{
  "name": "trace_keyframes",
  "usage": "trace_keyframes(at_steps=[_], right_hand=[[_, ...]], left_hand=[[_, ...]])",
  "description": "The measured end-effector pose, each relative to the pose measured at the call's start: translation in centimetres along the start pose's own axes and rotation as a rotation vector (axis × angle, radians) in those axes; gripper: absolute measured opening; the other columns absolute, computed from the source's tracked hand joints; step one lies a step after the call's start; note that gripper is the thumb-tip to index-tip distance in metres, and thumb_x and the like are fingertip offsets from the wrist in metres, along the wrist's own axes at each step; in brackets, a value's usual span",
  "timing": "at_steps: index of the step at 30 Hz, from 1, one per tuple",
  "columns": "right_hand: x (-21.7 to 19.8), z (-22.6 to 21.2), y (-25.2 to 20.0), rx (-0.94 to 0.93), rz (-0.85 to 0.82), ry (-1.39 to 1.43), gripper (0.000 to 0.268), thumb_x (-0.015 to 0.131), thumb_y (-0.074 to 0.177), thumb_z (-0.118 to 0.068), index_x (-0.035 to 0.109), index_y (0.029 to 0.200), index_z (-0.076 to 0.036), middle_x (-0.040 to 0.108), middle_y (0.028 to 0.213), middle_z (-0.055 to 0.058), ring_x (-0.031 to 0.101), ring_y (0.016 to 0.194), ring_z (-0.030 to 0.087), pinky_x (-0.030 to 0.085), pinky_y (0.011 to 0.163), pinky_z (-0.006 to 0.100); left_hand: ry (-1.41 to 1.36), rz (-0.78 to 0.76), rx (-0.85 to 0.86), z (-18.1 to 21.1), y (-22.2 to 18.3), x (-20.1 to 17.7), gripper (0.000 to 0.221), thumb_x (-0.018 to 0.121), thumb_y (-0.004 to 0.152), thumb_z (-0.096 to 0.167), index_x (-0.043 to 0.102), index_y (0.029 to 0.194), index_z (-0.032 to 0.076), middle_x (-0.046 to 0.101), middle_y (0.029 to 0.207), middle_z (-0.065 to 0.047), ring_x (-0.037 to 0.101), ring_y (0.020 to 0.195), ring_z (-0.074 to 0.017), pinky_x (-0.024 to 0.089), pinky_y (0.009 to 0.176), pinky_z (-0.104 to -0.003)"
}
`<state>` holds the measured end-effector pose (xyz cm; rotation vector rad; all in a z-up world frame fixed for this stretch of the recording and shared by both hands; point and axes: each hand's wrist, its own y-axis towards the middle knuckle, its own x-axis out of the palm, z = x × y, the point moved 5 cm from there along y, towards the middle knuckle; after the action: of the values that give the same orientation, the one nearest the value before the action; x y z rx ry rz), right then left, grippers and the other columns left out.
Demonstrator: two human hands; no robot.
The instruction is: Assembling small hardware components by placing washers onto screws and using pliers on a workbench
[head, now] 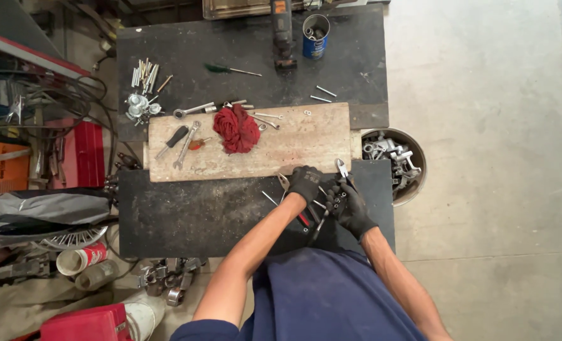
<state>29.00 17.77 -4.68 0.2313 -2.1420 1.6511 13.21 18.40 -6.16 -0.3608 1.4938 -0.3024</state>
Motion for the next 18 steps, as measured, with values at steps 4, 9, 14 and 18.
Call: trace_keyframes(at_steps=[4, 9, 14, 18], right_hand=[[-0.5, 0.0, 0.7, 0.005, 0.012, -0.026, 0.030, 0.064, 0.095, -0.044, 0.073, 0.096, -0.015, 0.077, 0.088, 0.010, 0.076, 0.075, 0.024, 0.063, 0.072, 0.041], [1.4, -0.6, -1.9, -0.012, -0.002, -0.003, 0.027, 0.066, 0.095, -0.041, 0.072, 0.095, -0.015, 0.077, 0.088, 0.010, 0.076, 0.076, 0.024, 0.063, 0.071, 0.040], [-0.1, -0.1, 0.0, 0.012, -0.039, 0.003, 0.032, 0.066, 0.095, -0.043, 0.074, 0.094, -0.013, 0.078, 0.087, 0.012, 0.077, 0.074, 0.025, 0.064, 0.068, 0.039], [-1.5, 0.6, 1.0, 0.007, -0.016, 0.008, 0.031, 0.065, 0.095, -0.043, 0.074, 0.093, -0.013, 0.077, 0.086, 0.011, 0.076, 0.073, 0.024, 0.063, 0.067, 0.039]], left_hand=[[-0.013, -0.054, -0.002, -0.1, 0.6, -0.6, 0.008, 0.069, 0.081, 0.024, 0.072, 0.087, 0.021, 0.073, 0.089, -0.006, 0.070, 0.086, -0.0309, 0.054, 0.061, -0.050], [-0.200, -0.051, -0.002, -0.9, -3.3, -6.0, 0.017, 0.064, 0.085, 0.024, 0.074, 0.097, 0.018, 0.074, 0.097, -0.008, 0.072, 0.098, -0.0332, 0.057, 0.074, -0.050], [-0.369, -0.045, -0.018, -1.4, -4.7, -7.4, 0.023, 0.060, 0.091, 0.027, 0.071, 0.107, 0.015, 0.072, 0.108, -0.011, 0.071, 0.109, -0.0356, 0.059, 0.087, -0.051], [-0.363, -0.052, -0.030, -1.2, -4.5, -6.5, 0.025, 0.054, 0.096, 0.026, 0.070, 0.109, 0.013, 0.072, 0.110, -0.012, 0.070, 0.110, -0.0352, 0.059, 0.090, -0.050]])
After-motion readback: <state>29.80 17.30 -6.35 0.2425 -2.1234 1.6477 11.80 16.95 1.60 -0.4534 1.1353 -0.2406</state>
